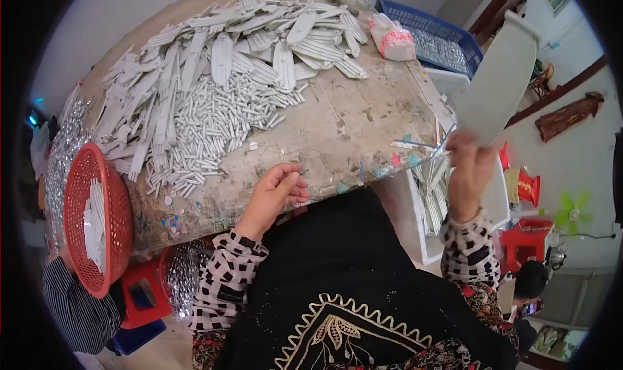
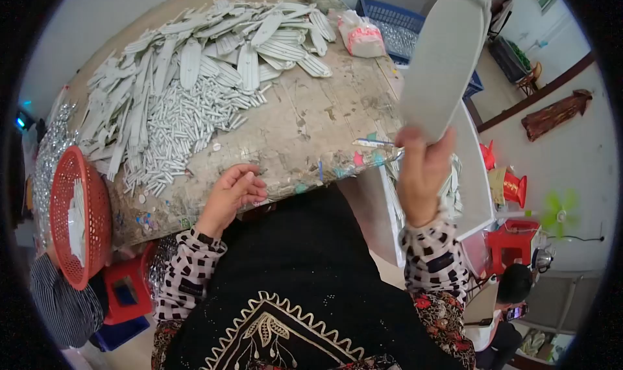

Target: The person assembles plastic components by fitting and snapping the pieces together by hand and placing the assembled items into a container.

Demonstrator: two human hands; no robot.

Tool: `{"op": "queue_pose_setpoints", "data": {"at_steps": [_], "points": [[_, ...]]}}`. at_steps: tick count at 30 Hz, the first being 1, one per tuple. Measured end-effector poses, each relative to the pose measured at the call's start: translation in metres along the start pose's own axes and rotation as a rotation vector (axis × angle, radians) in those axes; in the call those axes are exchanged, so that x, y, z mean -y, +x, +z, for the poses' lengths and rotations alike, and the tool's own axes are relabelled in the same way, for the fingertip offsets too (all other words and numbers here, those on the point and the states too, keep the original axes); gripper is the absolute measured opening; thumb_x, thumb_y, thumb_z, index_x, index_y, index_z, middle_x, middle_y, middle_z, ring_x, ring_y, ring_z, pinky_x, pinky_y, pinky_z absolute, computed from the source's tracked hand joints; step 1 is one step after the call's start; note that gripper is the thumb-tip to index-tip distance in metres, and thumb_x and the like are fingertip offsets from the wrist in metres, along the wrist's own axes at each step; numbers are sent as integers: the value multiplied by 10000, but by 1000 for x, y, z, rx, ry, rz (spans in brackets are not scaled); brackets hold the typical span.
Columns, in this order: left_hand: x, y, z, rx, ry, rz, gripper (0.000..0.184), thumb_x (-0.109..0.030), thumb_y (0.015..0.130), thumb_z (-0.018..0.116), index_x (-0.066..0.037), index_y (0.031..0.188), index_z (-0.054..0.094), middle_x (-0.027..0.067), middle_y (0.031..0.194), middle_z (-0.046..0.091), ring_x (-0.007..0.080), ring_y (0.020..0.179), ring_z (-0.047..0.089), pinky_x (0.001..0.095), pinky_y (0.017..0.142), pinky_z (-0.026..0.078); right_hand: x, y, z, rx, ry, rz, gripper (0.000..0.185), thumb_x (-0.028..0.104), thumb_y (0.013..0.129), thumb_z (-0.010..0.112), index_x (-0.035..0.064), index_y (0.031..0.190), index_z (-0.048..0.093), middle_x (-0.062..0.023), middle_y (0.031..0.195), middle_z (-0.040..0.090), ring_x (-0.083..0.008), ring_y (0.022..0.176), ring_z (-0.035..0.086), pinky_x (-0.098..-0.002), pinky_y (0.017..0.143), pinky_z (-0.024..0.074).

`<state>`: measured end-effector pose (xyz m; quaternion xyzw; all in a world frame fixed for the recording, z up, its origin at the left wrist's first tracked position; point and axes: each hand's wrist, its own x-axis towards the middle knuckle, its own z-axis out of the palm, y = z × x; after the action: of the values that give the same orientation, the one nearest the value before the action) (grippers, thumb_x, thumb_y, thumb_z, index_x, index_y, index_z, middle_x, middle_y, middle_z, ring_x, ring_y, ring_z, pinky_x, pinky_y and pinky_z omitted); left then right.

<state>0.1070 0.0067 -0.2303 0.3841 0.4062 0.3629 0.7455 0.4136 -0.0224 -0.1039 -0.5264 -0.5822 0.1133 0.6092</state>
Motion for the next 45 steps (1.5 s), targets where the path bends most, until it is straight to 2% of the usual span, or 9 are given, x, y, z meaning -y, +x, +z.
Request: {"op": "queue_pose_setpoints", "data": {"at_steps": [2, 6, 11, 17, 23, 28, 36, 41, 45], "points": [[-6, -3, 3, -5, 5, -5, 321, -202, 1006, 493, -10, 1263, 485, 134, 1054, 627, 191, 883, 653, 308, 796, 555, -10, -21, 28, 224, -11, 41, 217, 229, 1007, 491, 55, 1136, 484, -4, 779, 563, -58, 633, 490, -180, 541, 364], [-26, -27, 26, -21, -217, 74, 391, -231, 1000, 507, -30, 1328, 437, 130, 1206, 578, 199, 1032, 610, 340, 892, 509, -11, -60, 77, 832, 686, 892, 331, 286, 1000, 499, 77, 1254, 457, -21, 740, 541, -76, 580, 493, -174, 479, 334], [-40, -49, 29, -153, -182, 219, 377, -257, 976, 575, -25, 1244, 446, 55, 1099, 583, 132, 985, 586, 308, 860, 497, -31, -81, 126, 1298, 1050, 1095, 424, 439, 993, 473, 52, 1161, 509, -107, 823, 618, -91, 573, 468, -203, 533, 375], [-41, -61, 20, -213, 21, 477, 554, -114, 945, 604, 0, 1410, 325, 68, 1177, 560, 122, 1036, 555, 273, 887, 466, -18, -68, 149, 1524, 680, 983, 446, 445, 1019, 399, 44, 1192, 491, -139, 1016, 663, -72, 599, 522, -192, 528, 415], [-59, -88, -6, -298, 110, 523, 650, -32, 866, 663, 25, 1423, 333, 89, 1251, 528, 147, 1093, 541, 301, 940, 444, -10, -49, 164, 1529, 394, 779, 432, 410, 995, 492, 44, 1222, 527, -58, 913, 667, -64, 618, 529, -192, 526, 428], [-102, -157, -65, -897, 762, 873, 575, 26, 802, 671, 35, 1342, 475, 99, 1259, 529, 186, 1075, 549, 319, 944, 441, -37, -18, 188, 1312, 331, 375, 287, 246, 985, 552, 22, 1161, 580, -1, 888, 643, -55, 727, 551, -230, 626, 464], [-179, -285, -187, -1577, 1574, 624, 514, -189, 939, 618, -3, 1387, 448, 195, 1352, 479, 281, 1232, 488, 358, 1029, 373, -58, 24, 230, 861, -251, -210, 225, 182, 892, 588, 13, 1033, 631, -188, 917, 627, -374, 870, 605, -421, 747, 481], [-172, -274, -156, -1595, 1791, 509, 503, -191, 931, 615, -16, 1378, 463, 210, 1377, 469, 325, 1298, 439, 397, 1080, 322, -78, 44, 255, 587, -423, -228, 242, 189, 901, 569, 30, 1077, 613, -207, 901, 607, -366, 918, 608, -450, 758, 476], [-147, -232, -136, -1136, 1616, 684, 378, -54, 881, 625, 12, 1249, 567, 167, 1290, 559, 293, 1240, 500, 378, 1061, 352, -116, 66, 286, 572, -518, -32, 333, 217, 889, 582, -9, 1133, 578, -261, 973, 621, -420, 942, 605, -476, 826, 479]]}}
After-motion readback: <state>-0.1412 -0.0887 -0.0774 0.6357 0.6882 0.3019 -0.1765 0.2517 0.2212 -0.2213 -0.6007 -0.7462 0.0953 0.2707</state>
